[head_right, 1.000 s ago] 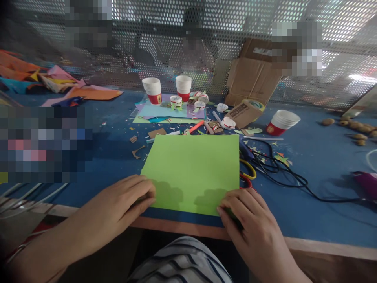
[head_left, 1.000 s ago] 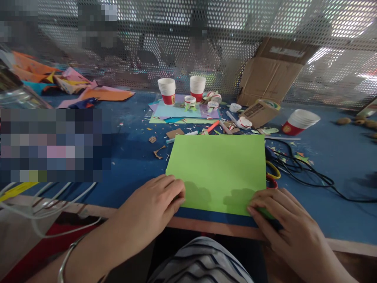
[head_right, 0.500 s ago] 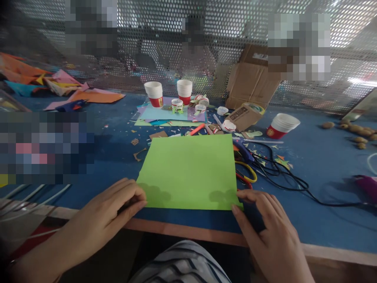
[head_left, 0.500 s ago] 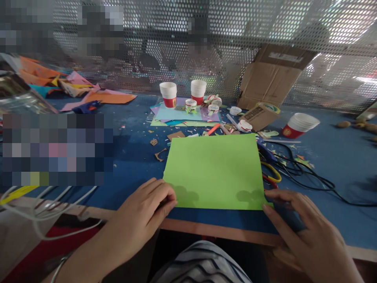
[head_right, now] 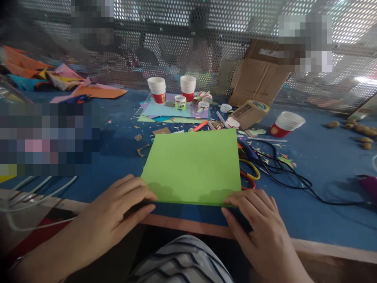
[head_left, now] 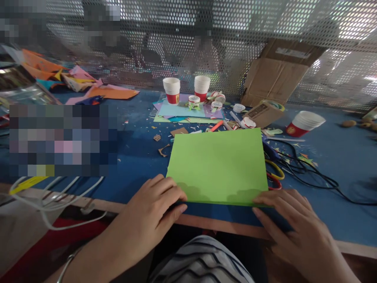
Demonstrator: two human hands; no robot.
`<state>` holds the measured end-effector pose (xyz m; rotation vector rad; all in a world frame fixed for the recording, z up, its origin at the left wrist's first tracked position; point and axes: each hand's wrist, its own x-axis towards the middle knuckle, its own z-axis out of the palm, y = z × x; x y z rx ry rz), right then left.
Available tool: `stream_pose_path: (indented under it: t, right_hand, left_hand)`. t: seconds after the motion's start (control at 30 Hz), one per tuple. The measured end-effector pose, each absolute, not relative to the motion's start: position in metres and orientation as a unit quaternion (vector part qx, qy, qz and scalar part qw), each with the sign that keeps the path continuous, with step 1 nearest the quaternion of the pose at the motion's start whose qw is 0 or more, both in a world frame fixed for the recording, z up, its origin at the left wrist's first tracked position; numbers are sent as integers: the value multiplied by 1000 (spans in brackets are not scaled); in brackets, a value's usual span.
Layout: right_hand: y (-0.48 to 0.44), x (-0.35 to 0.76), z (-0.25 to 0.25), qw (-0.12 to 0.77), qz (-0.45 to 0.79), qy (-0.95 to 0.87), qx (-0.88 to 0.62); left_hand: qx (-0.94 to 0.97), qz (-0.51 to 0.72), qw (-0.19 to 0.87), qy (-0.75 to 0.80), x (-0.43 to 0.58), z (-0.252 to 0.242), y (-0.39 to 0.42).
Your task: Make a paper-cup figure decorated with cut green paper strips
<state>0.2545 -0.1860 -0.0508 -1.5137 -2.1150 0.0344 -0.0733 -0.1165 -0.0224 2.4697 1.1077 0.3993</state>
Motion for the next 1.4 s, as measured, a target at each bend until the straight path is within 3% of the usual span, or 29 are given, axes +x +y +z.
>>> stream_pose_path:
  t: [0.37, 0.83, 1.4]
  right_hand:
    - [-167, 220, -35, 267, 104, -814, -505]
    - [-159, 217, -34, 253, 147, -807, -513]
    - [-156, 216, -33, 229, 148, -807, -524]
  left_hand:
    - [911, 101, 216, 336, -26, -17, -109]
    - [894, 102, 237, 366, -14, -21, -110]
    - [899, 98, 167, 393, -4, -23, -110]
